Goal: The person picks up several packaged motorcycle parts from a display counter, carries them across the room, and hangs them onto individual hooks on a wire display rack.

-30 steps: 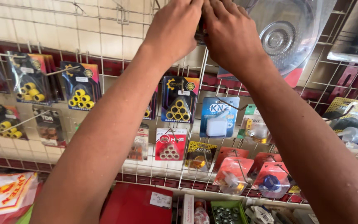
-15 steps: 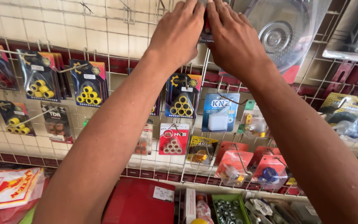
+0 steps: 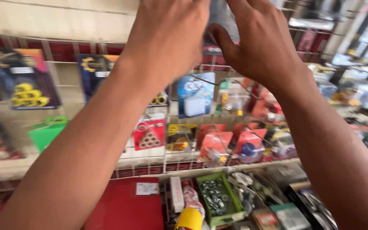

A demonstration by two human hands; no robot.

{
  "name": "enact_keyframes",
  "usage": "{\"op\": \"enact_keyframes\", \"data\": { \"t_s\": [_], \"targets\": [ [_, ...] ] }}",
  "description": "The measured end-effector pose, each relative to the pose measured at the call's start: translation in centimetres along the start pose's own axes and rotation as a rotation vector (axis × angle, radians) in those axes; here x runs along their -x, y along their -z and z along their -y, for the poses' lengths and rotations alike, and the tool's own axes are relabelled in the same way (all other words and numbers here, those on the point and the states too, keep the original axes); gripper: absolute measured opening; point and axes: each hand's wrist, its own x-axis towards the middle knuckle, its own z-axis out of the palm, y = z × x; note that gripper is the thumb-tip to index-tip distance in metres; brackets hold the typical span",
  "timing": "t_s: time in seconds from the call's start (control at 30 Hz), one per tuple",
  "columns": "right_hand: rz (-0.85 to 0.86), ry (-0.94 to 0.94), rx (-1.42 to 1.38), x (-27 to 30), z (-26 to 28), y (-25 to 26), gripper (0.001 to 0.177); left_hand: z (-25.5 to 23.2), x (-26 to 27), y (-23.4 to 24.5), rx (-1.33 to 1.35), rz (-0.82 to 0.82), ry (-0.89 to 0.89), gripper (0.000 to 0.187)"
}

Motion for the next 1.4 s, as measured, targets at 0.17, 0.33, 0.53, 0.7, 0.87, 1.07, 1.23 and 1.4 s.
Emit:
{"op": "enact_keyframes", "data": {
  "t_s": [0.17,0.33,0.53,0.7,0.87,1.07,1.23,1.4],
  "targets": [
    [-0.027,0.059,0.019,5.5,0.1,2.4,0.058,-6.6,0.9,-0.4,0.027,-0.060,-0.094,0.034],
    [-0.005,-0.063,0.033,12.5,-1.7,4.8,0.059,-13.0,-0.6,-0.9,0.034,0.002,-0.176,0.051],
    [0.039,-0.289,0.065,22.8,-3.0,11.7,0.054,-23.1,-3.9,-2.9,0.084,0.124,-0.249,0.045],
    [0.120,-0.529,0.113,33.8,-3.9,19.1,0.051,-34.3,-6.9,-6.7,0.353,0.235,-0.298,0.047],
    [0.189,-0.870,0.162,44.6,-4.5,25.5,0.051,-46.7,-7.5,-10.6,0.643,0.219,-0.284,0.047],
    [0.159,-1.197,0.209,55.8,-4.2,31.0,0.048,-60.6,-5.3,-15.4,1.052,0.349,-0.182,0.047],
    [0.160,-1.407,0.284,63.1,-2.9,33.2,0.044,-70.4,-2.8,-17.5,1.286,0.507,-0.128,0.051],
    [0.165,-1.645,0.272,66.9,-1.7,34.8,0.044,-77.9,-1.9,-18.7,1.413,0.576,-0.189,0.050]
  ]
}}
